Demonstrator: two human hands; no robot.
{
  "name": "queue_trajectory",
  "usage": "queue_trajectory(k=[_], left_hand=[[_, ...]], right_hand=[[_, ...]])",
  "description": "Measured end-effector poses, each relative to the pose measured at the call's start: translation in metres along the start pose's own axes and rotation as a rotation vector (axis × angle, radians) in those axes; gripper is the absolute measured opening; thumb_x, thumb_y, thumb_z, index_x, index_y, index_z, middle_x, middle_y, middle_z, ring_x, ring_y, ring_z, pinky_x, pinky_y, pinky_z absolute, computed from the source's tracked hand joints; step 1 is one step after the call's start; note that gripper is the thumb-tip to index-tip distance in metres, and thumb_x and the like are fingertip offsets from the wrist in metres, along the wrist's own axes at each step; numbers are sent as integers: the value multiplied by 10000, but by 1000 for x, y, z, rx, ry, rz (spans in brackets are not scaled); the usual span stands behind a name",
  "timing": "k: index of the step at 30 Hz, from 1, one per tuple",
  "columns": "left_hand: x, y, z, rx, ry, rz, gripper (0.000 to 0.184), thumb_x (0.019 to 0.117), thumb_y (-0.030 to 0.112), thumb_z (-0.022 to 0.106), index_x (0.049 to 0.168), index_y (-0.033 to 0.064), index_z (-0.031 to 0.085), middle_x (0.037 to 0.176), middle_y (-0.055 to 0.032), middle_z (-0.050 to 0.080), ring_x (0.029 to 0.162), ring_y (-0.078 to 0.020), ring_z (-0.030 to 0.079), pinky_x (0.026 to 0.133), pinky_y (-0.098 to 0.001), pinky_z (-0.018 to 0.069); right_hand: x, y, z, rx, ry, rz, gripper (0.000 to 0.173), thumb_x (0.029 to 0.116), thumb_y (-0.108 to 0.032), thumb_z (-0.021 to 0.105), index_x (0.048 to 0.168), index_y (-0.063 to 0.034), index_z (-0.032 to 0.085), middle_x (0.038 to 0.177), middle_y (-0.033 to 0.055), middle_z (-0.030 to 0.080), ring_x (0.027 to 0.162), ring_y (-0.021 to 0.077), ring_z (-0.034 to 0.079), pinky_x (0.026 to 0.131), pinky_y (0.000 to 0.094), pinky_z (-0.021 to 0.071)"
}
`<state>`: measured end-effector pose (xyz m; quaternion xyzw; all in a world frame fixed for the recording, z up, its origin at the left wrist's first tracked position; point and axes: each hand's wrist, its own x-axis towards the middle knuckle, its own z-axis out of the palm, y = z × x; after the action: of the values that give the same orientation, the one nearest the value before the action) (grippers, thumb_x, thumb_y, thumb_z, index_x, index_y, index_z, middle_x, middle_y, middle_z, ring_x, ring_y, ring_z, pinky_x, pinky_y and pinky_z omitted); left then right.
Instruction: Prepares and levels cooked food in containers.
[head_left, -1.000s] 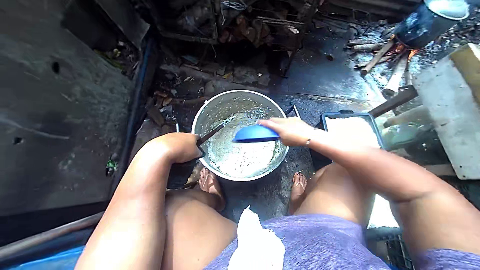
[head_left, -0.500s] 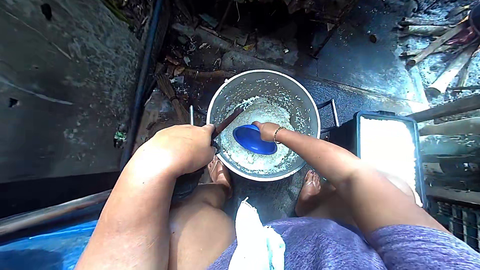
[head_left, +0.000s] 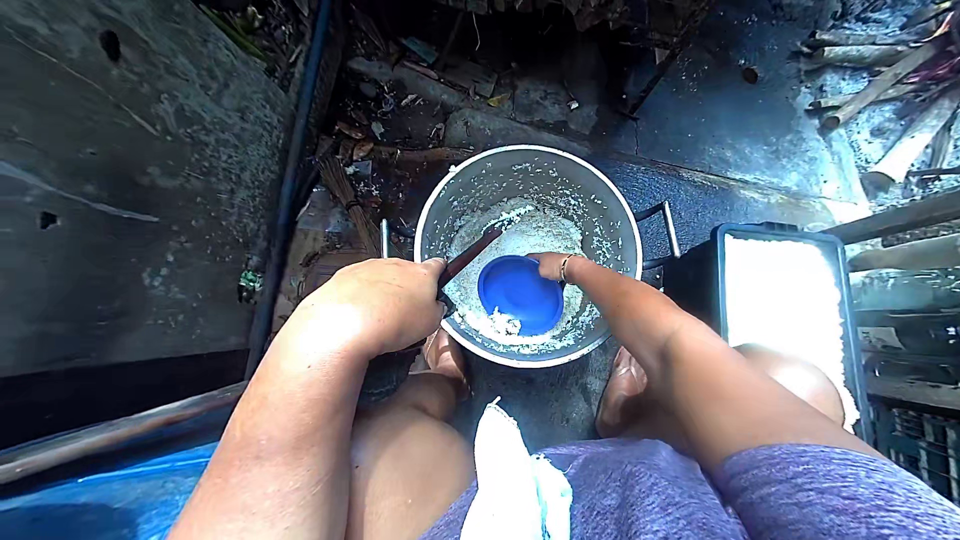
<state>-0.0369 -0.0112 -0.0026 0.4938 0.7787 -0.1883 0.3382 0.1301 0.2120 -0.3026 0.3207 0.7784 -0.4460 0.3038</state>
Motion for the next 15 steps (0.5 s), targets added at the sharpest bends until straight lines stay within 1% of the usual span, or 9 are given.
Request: queue_trajectory(k=[1, 3, 5, 6, 7, 8, 9, 12, 15], left_hand=[[1, -2, 1, 4, 4, -1, 521, 1004, 371, 646, 1487, 228, 511, 946, -114, 713, 908, -335, 689, 768, -586, 537], [2, -6, 2, 6, 8, -17, 528, 1004, 380, 642, 1495, 240, 506, 950, -115, 717, 908, -336, 693, 764, -594, 538], [2, -9, -2, 14, -3, -49, 537, 1010, 405, 622, 1507, 251, 488, 997, -125, 718, 967, -350, 692, 809, -611, 538], [2, -10, -4, 18, -2, -61, 552, 1012, 419, 615, 1519, 251, 476, 1021, -134, 720, 993, -358, 691, 829, -618, 536], [3, -11, -5, 16, 1, -74, 565, 1013, 425, 613, 1531, 255, 467, 1045, -143, 723, 1017, -368, 690, 846, -626, 533], [2, -11, -6, 9, -1, -85, 569, 1016, 420, 611, 1538, 254, 458, 1054, -152, 720, 1027, -378, 685, 853, -631, 527], [2, -11, -7, 6, 0, -91, 558, 1017, 416, 611, 1531, 256, 462, 1049, -151, 719, 1022, -377, 685, 848, -628, 528], [1, -10, -6, 9, -6, -87, 534, 1015, 416, 611, 1511, 266, 481, 1025, -134, 720, 1000, -363, 690, 831, -617, 534], [1, -6, -7, 14, -32, -92, 562, 1017, 415, 607, 1538, 264, 456, 1032, -141, 720, 1010, -366, 688, 840, -620, 531]], right_hand=[[-2, 1, -9, 103, 22, 46, 591, 926, 33, 598, 1478, -175, 551, 1338, 217, 646, 1226, 397, 622, 989, 658, 494], [-3, 3, -26, 324, 73, 131, 629, 880, 50, 574, 1462, -185, 533, 1251, 223, 658, 1076, 403, 675, 793, 646, 568], [-8, 0, -40, 525, 158, 134, 643, 870, 40, 549, 1471, -183, 500, 1234, 242, 650, 1022, 427, 685, 717, 654, 579], [-10, -3, -44, 553, 231, 106, 653, 873, 31, 547, 1484, -191, 487, 1241, 239, 656, 1028, 421, 693, 721, 645, 590], [-17, -11, -49, 498, 308, 70, 675, 893, 24, 547, 1521, -207, 458, 1277, 224, 659, 1086, 397, 692, 793, 631, 597], [-24, -21, -51, 372, 375, 41, 717, 906, 29, 559, 1566, -209, 412, 1339, 217, 647, 1190, 385, 661, 926, 630, 562], [-30, -30, -54, 174, 415, 30, 765, 905, 27, 581, 1599, -201, 358, 1370, 226, 637, 1252, 407, 631, 997, 649, 521], [-41, -48, -50, -333, 444, 22, 878, 880, -27, 683, 1640, -218, 287, 1480, 191, 566, 1265, 441, 614, 964, 682, 513], [-43, -62, -43, -378, 372, -9, 872, 869, -22, 691, 1626, -221, 307, 1484, 187, 557, 1247, 436, 625, 940, 683, 525]])
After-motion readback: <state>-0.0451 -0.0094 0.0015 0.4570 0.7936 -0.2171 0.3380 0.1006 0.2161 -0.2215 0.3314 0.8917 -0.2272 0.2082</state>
